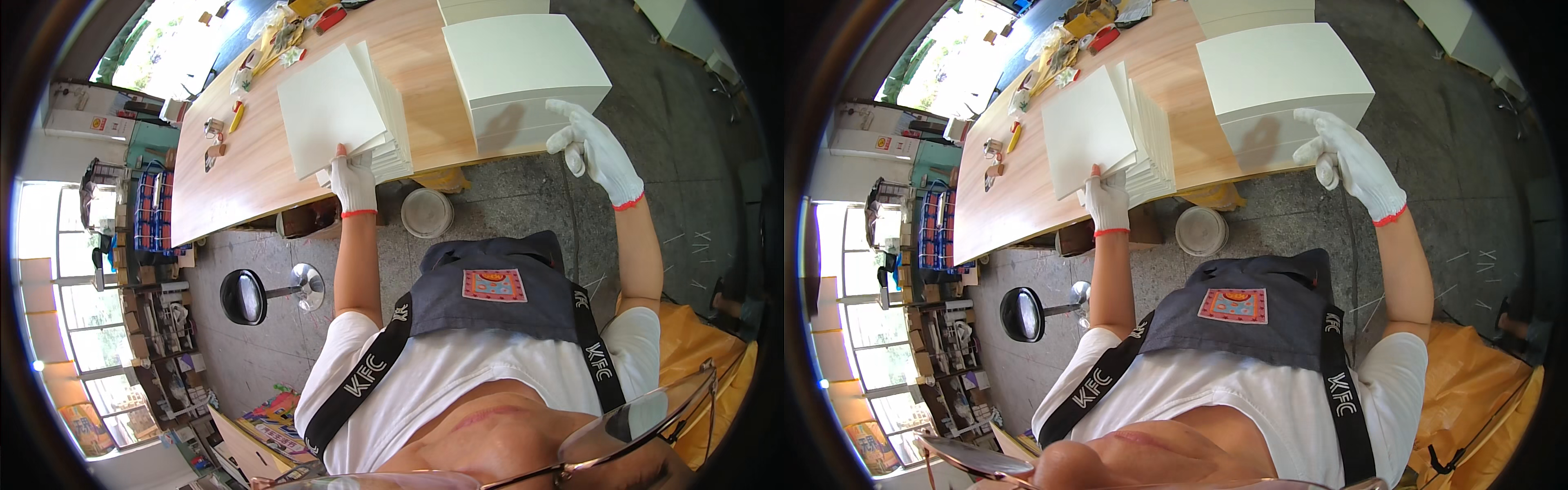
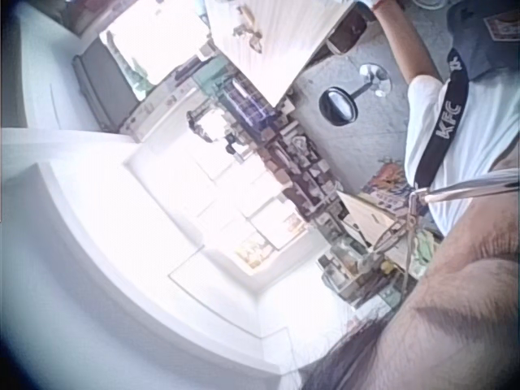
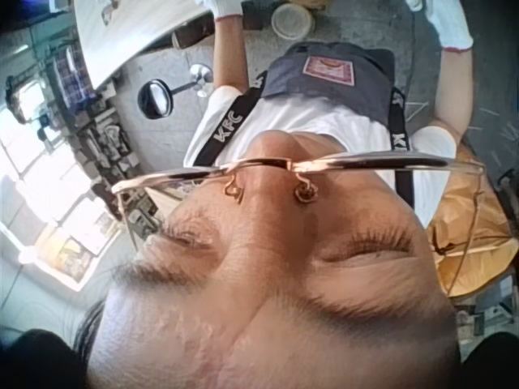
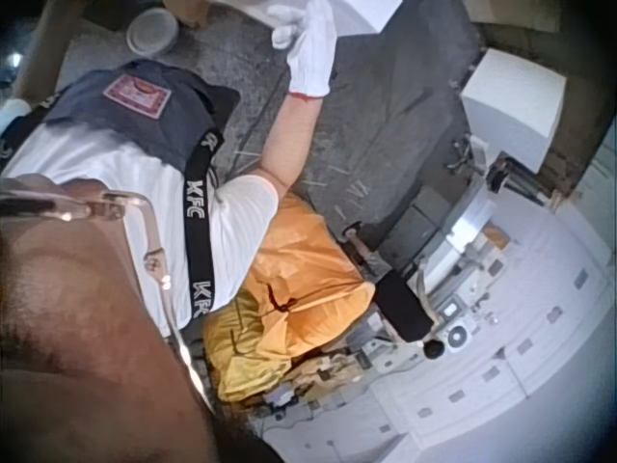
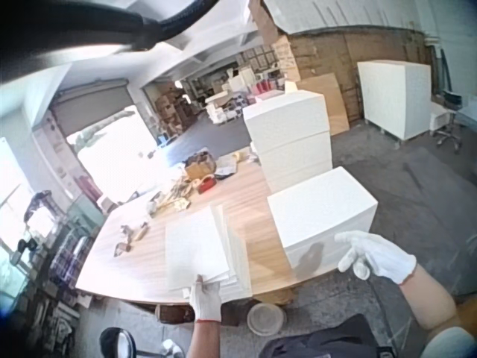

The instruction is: The person wearing gloves takes sheets of paper from a large stack on a table and places them into smaller piles.

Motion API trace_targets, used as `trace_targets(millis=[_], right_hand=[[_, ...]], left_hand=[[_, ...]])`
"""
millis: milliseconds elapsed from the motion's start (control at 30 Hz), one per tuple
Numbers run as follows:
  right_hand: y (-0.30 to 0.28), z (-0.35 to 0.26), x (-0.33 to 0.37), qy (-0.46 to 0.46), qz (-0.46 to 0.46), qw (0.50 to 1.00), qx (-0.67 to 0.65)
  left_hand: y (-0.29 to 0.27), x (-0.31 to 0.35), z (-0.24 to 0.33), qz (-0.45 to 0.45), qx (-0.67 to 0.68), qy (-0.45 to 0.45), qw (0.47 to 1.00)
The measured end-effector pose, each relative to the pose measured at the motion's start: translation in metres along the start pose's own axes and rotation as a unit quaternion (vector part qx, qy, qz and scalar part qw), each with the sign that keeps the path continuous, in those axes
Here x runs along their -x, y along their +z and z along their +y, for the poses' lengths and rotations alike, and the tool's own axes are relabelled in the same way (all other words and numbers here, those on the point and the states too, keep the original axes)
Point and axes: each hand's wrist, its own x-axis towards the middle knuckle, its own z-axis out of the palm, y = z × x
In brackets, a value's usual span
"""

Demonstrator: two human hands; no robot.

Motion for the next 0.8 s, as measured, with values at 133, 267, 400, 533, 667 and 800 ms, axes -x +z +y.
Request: trace_targets(millis=[133,267,400,533,667,800], right_hand=[[-0.002,0.001,0.002,0.007,-0.004,1.0,-0.011],[-0.004,0.006,0.0,0.008,0.004,1.0,-0.019],[-0.008,0.01,0.004,0.014,0.012,1.0,-0.017],[-0.024,0.015,0.019,0.002,0.052,0.998,-0.019],[-0.054,0.014,0.018,-0.052,0.106,0.993,0.011],[-0.088,0.0,-0.011,-0.179,0.314,0.914,0.185]], left_hand=[[-0.006,-0.012,-0.007,0.034,0.0,0.006,0.999],[-0.009,-0.009,-0.003,0.037,0.005,-0.024,0.999],[0.001,0.003,0.017,0.059,0.092,-0.121,0.987],[0.0,0.056,0.038,0.063,0.182,-0.187,0.963],[0.02,0.126,0.006,-0.128,0.025,-0.22,0.967],[0.118,0.138,-0.016,-0.523,-0.419,0.144,0.728]])
